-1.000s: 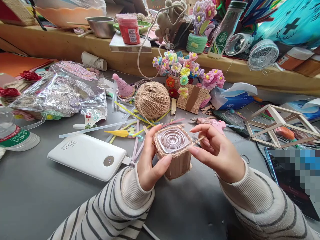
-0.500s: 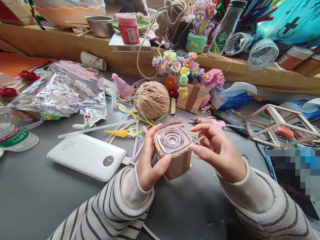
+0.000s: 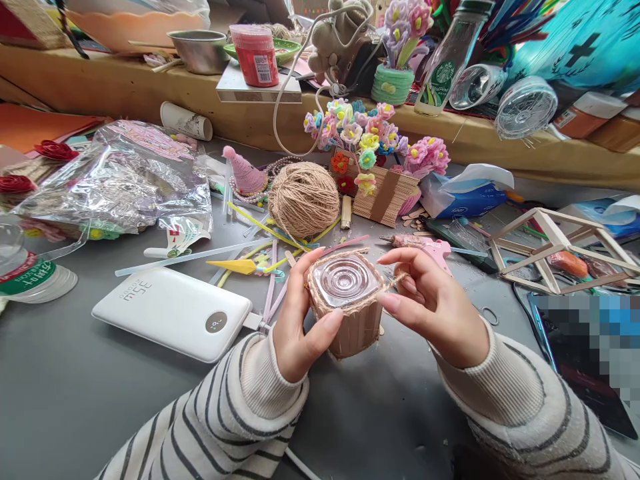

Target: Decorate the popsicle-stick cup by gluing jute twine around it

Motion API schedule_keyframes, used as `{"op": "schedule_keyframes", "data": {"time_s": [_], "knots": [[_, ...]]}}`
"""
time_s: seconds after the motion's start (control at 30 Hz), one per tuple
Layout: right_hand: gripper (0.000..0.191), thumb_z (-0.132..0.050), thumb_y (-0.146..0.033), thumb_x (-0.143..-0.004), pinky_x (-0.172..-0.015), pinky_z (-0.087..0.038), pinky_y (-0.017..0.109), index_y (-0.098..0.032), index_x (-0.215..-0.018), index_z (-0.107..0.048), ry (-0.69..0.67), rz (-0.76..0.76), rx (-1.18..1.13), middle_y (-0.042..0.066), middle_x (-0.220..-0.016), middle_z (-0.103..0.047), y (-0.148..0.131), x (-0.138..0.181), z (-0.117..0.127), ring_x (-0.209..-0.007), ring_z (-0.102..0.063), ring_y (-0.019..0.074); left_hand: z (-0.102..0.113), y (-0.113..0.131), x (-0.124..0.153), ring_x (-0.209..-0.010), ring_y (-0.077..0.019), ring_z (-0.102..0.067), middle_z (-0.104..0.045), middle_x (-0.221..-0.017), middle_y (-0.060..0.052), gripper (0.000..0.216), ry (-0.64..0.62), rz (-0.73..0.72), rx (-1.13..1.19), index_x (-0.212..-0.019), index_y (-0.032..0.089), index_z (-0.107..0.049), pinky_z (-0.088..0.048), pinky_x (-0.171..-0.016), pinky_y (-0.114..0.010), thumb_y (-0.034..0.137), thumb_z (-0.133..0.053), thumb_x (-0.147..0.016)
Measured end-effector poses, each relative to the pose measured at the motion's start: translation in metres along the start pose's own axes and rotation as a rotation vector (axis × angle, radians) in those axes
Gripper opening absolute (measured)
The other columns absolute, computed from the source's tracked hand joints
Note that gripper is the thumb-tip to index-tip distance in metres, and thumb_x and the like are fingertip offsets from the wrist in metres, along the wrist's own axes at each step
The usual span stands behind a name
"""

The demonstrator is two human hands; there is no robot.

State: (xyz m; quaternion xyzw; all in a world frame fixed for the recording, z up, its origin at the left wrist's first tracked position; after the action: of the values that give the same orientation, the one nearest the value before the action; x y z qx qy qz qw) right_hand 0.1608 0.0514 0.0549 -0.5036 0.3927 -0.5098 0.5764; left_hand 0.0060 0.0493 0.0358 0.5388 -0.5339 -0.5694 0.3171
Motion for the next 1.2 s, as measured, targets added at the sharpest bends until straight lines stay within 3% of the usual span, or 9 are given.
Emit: {"op": "schedule_keyframes", "data": {"time_s": [0.17,0.33,0.67,0.93,1.2], "knots": [[0.04,-0.073,-0.036,-0.071,-0.046,-0.026,0.023,-0.023,-0.101,-0.051,-0.006,0.034,0.03,-0.007,-0.064,-0.032,-0.0027,-0.0019,-0.0011,-0.053,-0.03,0.0089,-0.0003,0.001,-0.0003,-0.128,-0.0311,-0.05,-0.051,-0.141,-0.011,0.055,-0.008,-0.002,0.007,-0.127,0.023,-0.039,-0.037,-0.11,-0.045,0.034,-0.063,-0.079],[0.038,-0.073,-0.03,-0.066,-0.046,-0.022,0.023,-0.022,-0.097,-0.053,0.076,0.032,-0.009,-0.008,-0.062,-0.031,-0.0066,-0.0011,-0.0009,-0.052,-0.027,0.0083,-0.0008,0.0013,-0.0005,-0.129,-0.0304,-0.049,-0.049,-0.142,-0.012,0.055,-0.019,-0.013,-0.005,-0.127,0.022,-0.037,-0.036,-0.11,-0.044,0.035,-0.062,-0.08],[0.041,-0.072,-0.034,-0.068,-0.047,-0.023,0.023,-0.022,-0.101,-0.051,0.038,-0.013,-0.022,-0.008,-0.063,-0.032,-0.0045,0.0029,-0.0061,-0.054,-0.028,0.0089,0.0004,-0.0001,-0.0005,-0.127,-0.0312,-0.051,-0.05,-0.14,-0.013,0.056,-0.003,-0.016,-0.023,-0.127,0.021,-0.037,-0.037,-0.109,-0.046,0.034,-0.062,-0.079],[0.049,-0.074,-0.034,-0.061,-0.044,-0.021,0.022,-0.021,-0.103,-0.052,0.167,-0.003,-0.049,-0.008,-0.063,-0.031,-0.001,0.0042,-0.0052,-0.052,-0.028,0.0079,0.0001,-0.0015,0.0003,-0.128,-0.0286,-0.05,-0.049,-0.142,-0.011,0.055,-0.014,-0.013,-0.008,-0.128,0.023,-0.036,-0.037,-0.11,-0.042,0.036,-0.062,-0.08],[0.048,-0.073,-0.03,-0.064,-0.047,-0.024,0.022,-0.02,-0.105,-0.05,0.128,-0.018,-0.018,-0.008,-0.064,-0.031,-0.0043,0.0046,-0.0057,-0.054,-0.028,0.0078,0.0022,-0.0033,0.0012,-0.129,-0.0297,-0.048,-0.048,-0.141,-0.013,0.058,-0.016,-0.021,-0.045,-0.129,0.021,-0.035,-0.036,-0.11,-0.045,0.037,-0.062,-0.081]]}}
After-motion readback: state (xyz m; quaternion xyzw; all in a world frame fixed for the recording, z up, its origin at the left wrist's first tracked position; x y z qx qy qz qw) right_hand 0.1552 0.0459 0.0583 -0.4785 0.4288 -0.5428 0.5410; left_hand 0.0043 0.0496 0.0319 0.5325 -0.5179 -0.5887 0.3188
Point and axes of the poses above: each hand's wrist, its own x-axis away from the middle knuckle, its own z-axis out of the back of the hand, y = z × x, the point moved 7 cm from there along -x, towards the middle knuckle
